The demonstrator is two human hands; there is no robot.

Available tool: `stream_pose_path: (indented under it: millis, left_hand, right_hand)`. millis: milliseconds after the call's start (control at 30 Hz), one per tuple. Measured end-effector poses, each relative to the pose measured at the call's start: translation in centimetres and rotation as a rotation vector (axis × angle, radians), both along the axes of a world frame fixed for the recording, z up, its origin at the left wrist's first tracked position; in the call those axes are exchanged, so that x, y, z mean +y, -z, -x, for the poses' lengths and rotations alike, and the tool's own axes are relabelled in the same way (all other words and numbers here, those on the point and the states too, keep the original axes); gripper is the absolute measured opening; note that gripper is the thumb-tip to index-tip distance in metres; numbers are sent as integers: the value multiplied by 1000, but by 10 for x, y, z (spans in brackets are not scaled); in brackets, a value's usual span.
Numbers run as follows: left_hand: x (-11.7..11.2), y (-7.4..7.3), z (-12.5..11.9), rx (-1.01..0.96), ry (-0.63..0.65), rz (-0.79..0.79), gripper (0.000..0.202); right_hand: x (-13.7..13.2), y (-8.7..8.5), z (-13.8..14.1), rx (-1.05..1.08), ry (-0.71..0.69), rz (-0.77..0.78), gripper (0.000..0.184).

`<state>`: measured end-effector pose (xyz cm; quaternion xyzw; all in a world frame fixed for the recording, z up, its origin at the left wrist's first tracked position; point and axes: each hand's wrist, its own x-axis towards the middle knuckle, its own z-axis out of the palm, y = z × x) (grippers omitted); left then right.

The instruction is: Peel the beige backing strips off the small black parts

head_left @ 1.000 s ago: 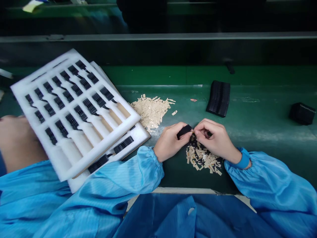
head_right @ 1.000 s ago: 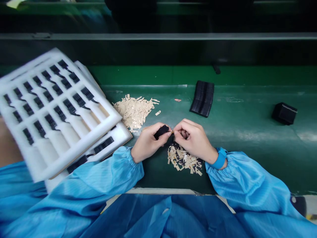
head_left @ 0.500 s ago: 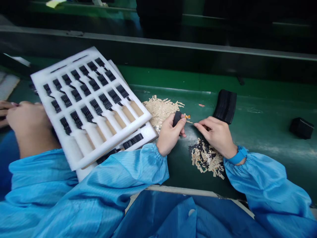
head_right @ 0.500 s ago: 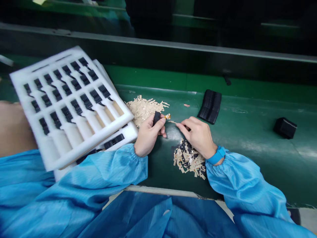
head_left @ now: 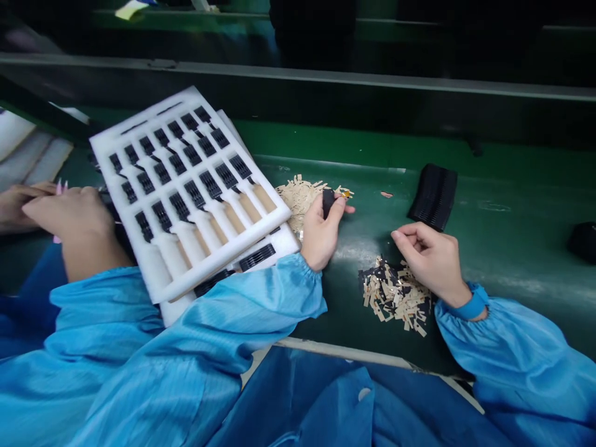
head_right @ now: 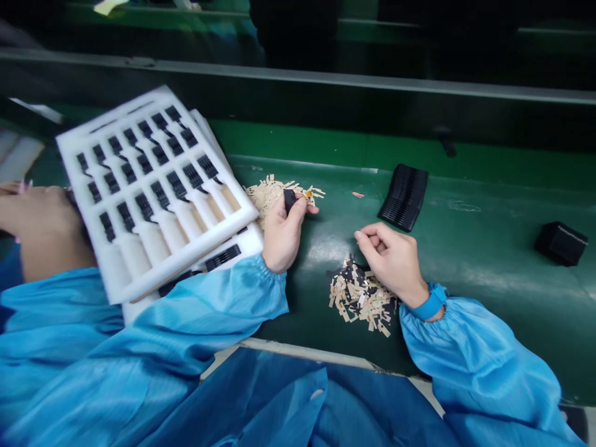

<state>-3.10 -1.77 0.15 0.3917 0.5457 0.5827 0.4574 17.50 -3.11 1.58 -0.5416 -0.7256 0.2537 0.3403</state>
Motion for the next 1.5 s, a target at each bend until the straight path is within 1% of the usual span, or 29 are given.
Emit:
stream_pose_path:
  millis: [33,67,167,233,267,333,400,500,567,600,667,733,767,800,867,967,1067,1267,1500]
  left_hand:
    - [-3,-1,2,87,3,-44,20]
    - [-7,-3,4,179,38,-85,21]
    - [-19,-5,9,539,217,-273,18]
    - [-23,-2,13,759,316,-426,14]
    - [-23,0,14,840,354,-488,13]
    - [-24,5,17,935,410,-565,13]
    - [-23,9,18,950,461,-595,13]
    - [-24,8,16,886,500,-545,12]
    - [-26,4,13,802,484,-419,18]
    - [-26,1,11,721,481,-314,25]
    - [-27,-4,8,441,548,-32,37]
    - [-26,-8,7,68,661,235,40]
    - [-26,-8,7,-102,707,319,37]
    - [-26,-8,7,-239,737,366,35]
    - [-25,-5,6,-403,741,375,32]
    - [-27,1,4,-484,719,351,33]
    - [-29,3,0,-504,716,331,30]
    - [-31,1,-3,-522,691,312,38]
    - [-31,2,-3,-498,683,311,34]
  right_hand:
    - [0,-1,0,41,0,46,27]
    - [1,-2,-1,90,-5,106,30]
    - [5,-8,-2,249,-86,349,41]
    - [7,-11,-2,338,-163,501,43]
    - [8,-12,-2,373,-190,553,42]
    - [8,-13,-1,414,-208,613,40]
    - [7,-14,2,438,-202,645,36]
    - [6,-13,4,474,-177,675,33]
    - [6,-11,5,495,-135,651,31]
    - [6,-9,5,494,-105,619,29]
    - [6,-6,5,475,-48,529,26]
    - [6,-2,5,435,-17,438,23]
    - [5,0,5,411,-9,401,22]
    - [5,1,6,390,-2,370,20]
    - [3,3,7,360,6,329,17]
    - [0,4,8,334,-36,311,13]
    - [-3,4,8,295,-74,264,13]
    - [-5,3,7,230,-59,127,10]
    - [-5,4,9,176,-64,91,8]
